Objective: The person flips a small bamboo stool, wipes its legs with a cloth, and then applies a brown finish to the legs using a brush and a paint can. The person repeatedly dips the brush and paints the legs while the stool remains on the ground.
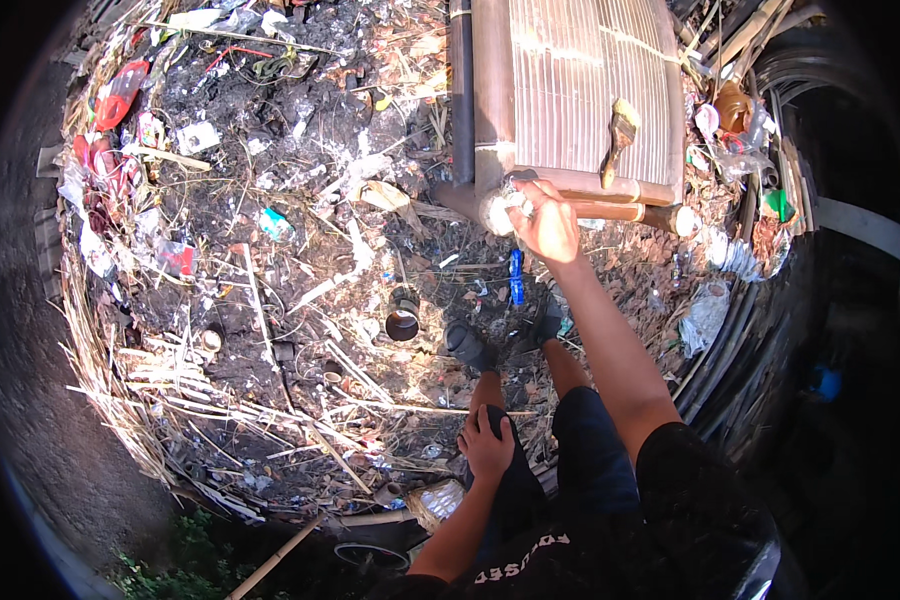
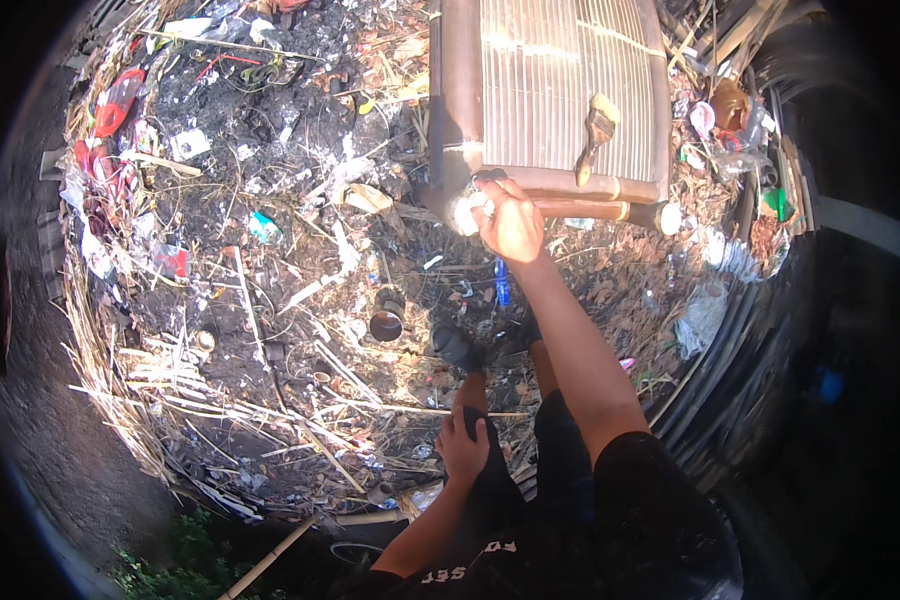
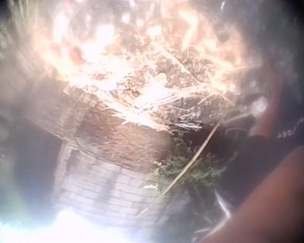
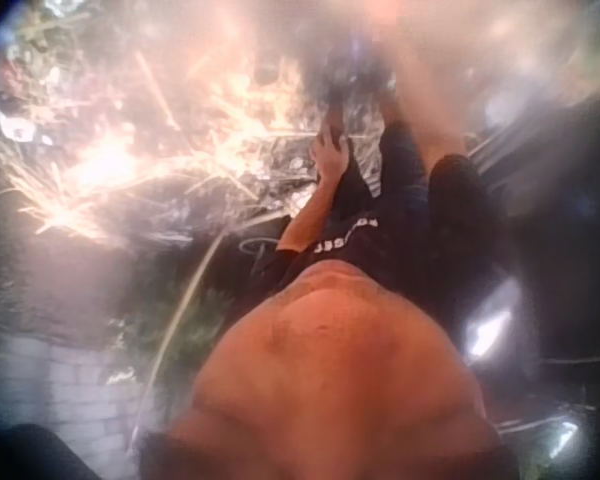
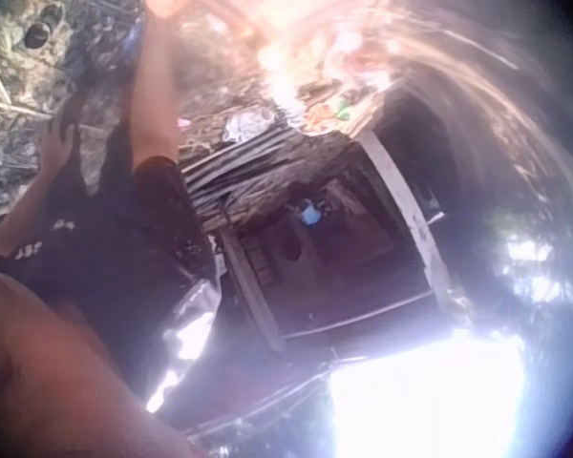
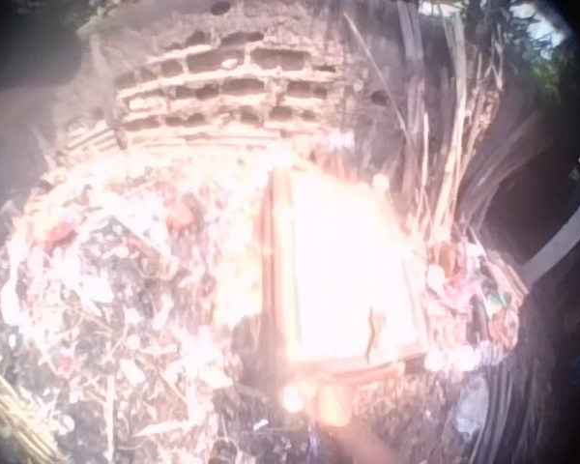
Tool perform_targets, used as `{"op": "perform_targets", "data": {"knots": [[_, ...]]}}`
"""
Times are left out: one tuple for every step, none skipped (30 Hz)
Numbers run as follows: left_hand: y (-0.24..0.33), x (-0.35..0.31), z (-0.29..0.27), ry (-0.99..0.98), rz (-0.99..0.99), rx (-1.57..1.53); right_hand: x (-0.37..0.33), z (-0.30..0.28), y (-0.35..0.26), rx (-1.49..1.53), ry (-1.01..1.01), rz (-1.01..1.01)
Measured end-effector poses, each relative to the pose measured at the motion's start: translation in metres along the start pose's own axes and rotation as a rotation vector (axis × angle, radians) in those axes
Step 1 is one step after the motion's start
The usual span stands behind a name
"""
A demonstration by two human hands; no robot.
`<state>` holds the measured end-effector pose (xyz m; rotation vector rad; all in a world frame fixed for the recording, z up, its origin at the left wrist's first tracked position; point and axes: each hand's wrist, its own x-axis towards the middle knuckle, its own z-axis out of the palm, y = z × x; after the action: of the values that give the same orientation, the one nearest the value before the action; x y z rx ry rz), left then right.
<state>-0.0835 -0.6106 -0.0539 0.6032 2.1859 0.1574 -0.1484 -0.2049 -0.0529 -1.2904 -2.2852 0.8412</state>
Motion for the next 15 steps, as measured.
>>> {"op": "perform_targets", "data": {"knots": [[-0.002, -0.001, -0.001, 0.006, -0.005, 0.002, -0.01, 0.009, 0.004, -0.004, 0.03, 0.049], [-0.002, 0.002, 0.004, 0.02, -0.004, -0.006, -0.022, 0.012, 0.008, -0.011, 0.064, 0.084], [-0.004, 0.001, 0.007, 0.025, -0.012, -0.01, -0.034, 0.013, 0.012, -0.018, 0.089, 0.129], [-0.008, -0.007, 0.004, 0.013, -0.027, -0.009, -0.047, 0.009, 0.015, -0.057, 0.002, 0.231], [-0.003, -0.001, 0.003, 0.017, -0.026, -0.018, -0.058, 0.005, 0.021, -0.062, -0.019, 0.197], [0.001, 0.003, 0.003, 0.022, -0.026, -0.027, -0.074, 0.003, 0.026, -0.066, -0.04, 0.162], [0.006, 0.01, 0.004, 0.036, -0.016, -0.031, -0.076, 0.004, 0.031, -0.07, -0.058, 0.121], [0.003, 0.008, 0.006, 0.039, -0.017, -0.023, -0.068, 0.003, 0.023, 0.033, 0.006, 0.124], [0.0, 0.006, 0.008, 0.042, -0.02, -0.016, -0.052, 0.004, 0.017, 0.172, 0.086, 0.148], [-0.001, 0.002, 0.007, 0.025, -0.023, -0.005, -0.029, 0.001, 0.005, 0.151, 0.101, 0.114], [0.002, 0.003, 0.005, 0.008, -0.02, 0.006, -0.013, 0.001, -0.001, 0.127, 0.122, 0.081], [0.006, 0.005, 0.003, 0.0, -0.009, 0.012, -0.008, 0.007, 0.003, 0.053, 0.095, 0.069], [0.003, 0.0, 0.001, -0.006, -0.013, 0.011, -0.008, 0.013, 0.007, -0.019, 0.066, 0.052], [0.003, 0.001, 0.002, 0.006, -0.014, -0.001, -0.012, 0.011, 0.005, 0.003, 0.046, 0.084], [0.004, 0.005, 0.003, 0.017, -0.013, -0.014, -0.028, 0.019, 0.018, -0.073, 0.133, 0.032]]}}
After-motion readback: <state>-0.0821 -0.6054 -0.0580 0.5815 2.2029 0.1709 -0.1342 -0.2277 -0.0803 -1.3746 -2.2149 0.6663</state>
